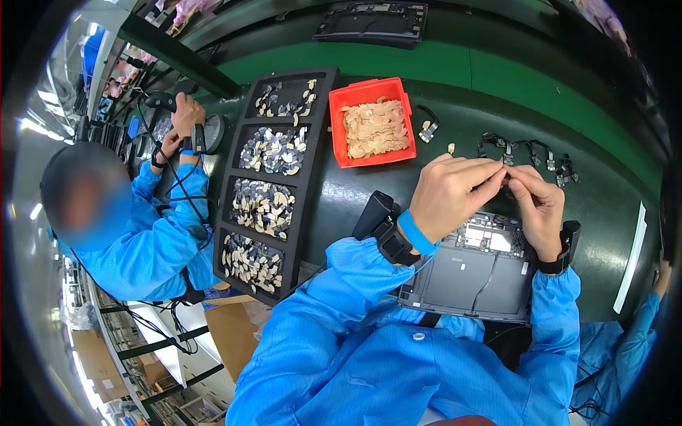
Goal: Assembling components and internal parts into electronic device chassis on a factory assembly line.
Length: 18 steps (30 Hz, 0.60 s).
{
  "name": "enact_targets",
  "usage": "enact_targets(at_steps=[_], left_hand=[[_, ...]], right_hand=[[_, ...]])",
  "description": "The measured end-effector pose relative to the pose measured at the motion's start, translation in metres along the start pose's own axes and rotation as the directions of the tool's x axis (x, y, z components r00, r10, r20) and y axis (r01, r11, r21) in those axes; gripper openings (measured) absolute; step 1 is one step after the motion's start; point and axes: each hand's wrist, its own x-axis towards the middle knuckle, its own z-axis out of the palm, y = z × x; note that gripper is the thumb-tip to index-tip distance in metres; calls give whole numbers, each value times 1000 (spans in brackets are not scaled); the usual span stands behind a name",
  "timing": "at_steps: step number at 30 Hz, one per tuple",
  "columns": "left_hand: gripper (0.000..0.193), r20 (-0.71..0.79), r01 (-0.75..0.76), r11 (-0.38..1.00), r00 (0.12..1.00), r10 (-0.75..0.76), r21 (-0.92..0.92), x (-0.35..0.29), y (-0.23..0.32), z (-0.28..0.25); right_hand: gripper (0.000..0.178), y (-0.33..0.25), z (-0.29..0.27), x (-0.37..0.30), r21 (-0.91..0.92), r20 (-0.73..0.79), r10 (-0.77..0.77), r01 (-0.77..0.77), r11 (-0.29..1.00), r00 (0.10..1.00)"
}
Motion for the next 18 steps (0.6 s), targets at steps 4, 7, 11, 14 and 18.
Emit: enact_targets(at_steps=[4,7,11,14,18], left_hand=[[13,21,64,998,998,-65,22,-2,1,-1],[11,50,41,998,998,-42,38,-1,0,1],[9,-6,75,997,997,-75,-22,1,-1,-2],[9,45,102,993,993,-105,63,7,1,-19],[19,-222,393,917,890,-398,-67,22,-12,-63]], right_hand=[[24,-5,1,1,-82,10,2,-2,997,1000],[24,-10,-1,0,-145,-14,-3,1,989,1000],[23,-10,3,3,-215,18,-113,115,970,993],[21,-10,6,4,-194,-14,-138,132,972,990],[25,-10,-2,-3,139,-99,225,-211,968,969]])
